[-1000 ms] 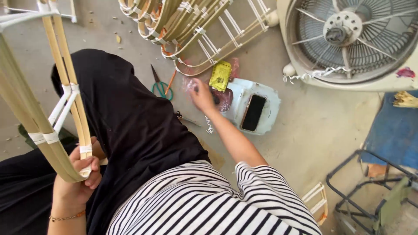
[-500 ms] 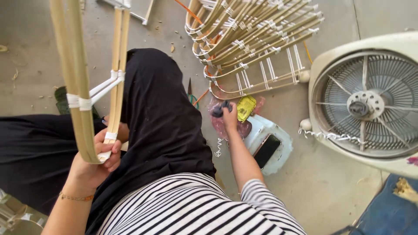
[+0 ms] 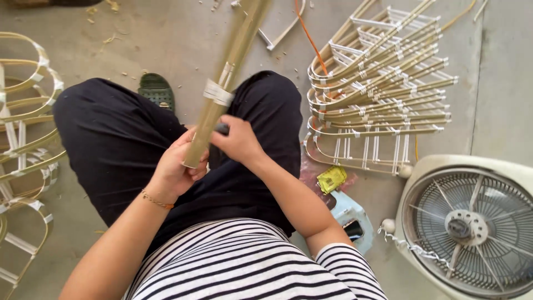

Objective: Assembling and trimming bamboo frame components for furniture or storage items.

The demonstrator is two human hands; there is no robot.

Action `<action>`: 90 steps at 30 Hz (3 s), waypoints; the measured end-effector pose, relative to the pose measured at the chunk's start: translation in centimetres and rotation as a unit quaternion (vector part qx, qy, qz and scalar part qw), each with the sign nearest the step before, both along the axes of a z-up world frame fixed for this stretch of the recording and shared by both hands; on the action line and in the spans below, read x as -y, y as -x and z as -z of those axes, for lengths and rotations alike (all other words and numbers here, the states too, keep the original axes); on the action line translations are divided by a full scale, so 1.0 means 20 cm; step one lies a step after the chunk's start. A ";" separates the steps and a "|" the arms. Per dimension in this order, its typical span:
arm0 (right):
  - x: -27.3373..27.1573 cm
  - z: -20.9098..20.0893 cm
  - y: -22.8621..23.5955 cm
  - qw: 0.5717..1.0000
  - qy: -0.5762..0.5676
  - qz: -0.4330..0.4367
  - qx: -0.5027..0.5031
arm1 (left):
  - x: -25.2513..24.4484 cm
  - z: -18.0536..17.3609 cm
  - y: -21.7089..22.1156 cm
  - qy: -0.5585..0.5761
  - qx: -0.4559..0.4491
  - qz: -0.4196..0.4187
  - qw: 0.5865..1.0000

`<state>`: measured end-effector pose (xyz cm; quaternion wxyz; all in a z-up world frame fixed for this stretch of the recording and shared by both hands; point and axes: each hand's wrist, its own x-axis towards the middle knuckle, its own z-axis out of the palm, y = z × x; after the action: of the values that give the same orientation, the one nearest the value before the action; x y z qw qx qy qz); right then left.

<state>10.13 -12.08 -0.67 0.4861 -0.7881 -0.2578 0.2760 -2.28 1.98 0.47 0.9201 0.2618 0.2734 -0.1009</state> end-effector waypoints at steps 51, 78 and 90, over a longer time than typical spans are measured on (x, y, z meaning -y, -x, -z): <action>-0.15 0.44 -0.12 0.945 -0.093 0.041 -0.312 | -0.21 0.33 0.09 0.101 -0.003 -0.067 0.993; -0.51 0.07 -0.17 0.988 -0.050 0.110 0.095 | -0.28 0.25 0.15 -0.242 -0.007 0.014 0.970; -0.54 -0.12 -0.31 0.987 0.032 0.155 -0.002 | -0.27 0.28 0.14 -0.311 -0.001 0.046 0.949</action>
<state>16.36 -1.20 1.81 0.4980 -0.8332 -0.1223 0.2071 -5.08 7.42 -5.06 0.7870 0.5474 0.2795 -0.0534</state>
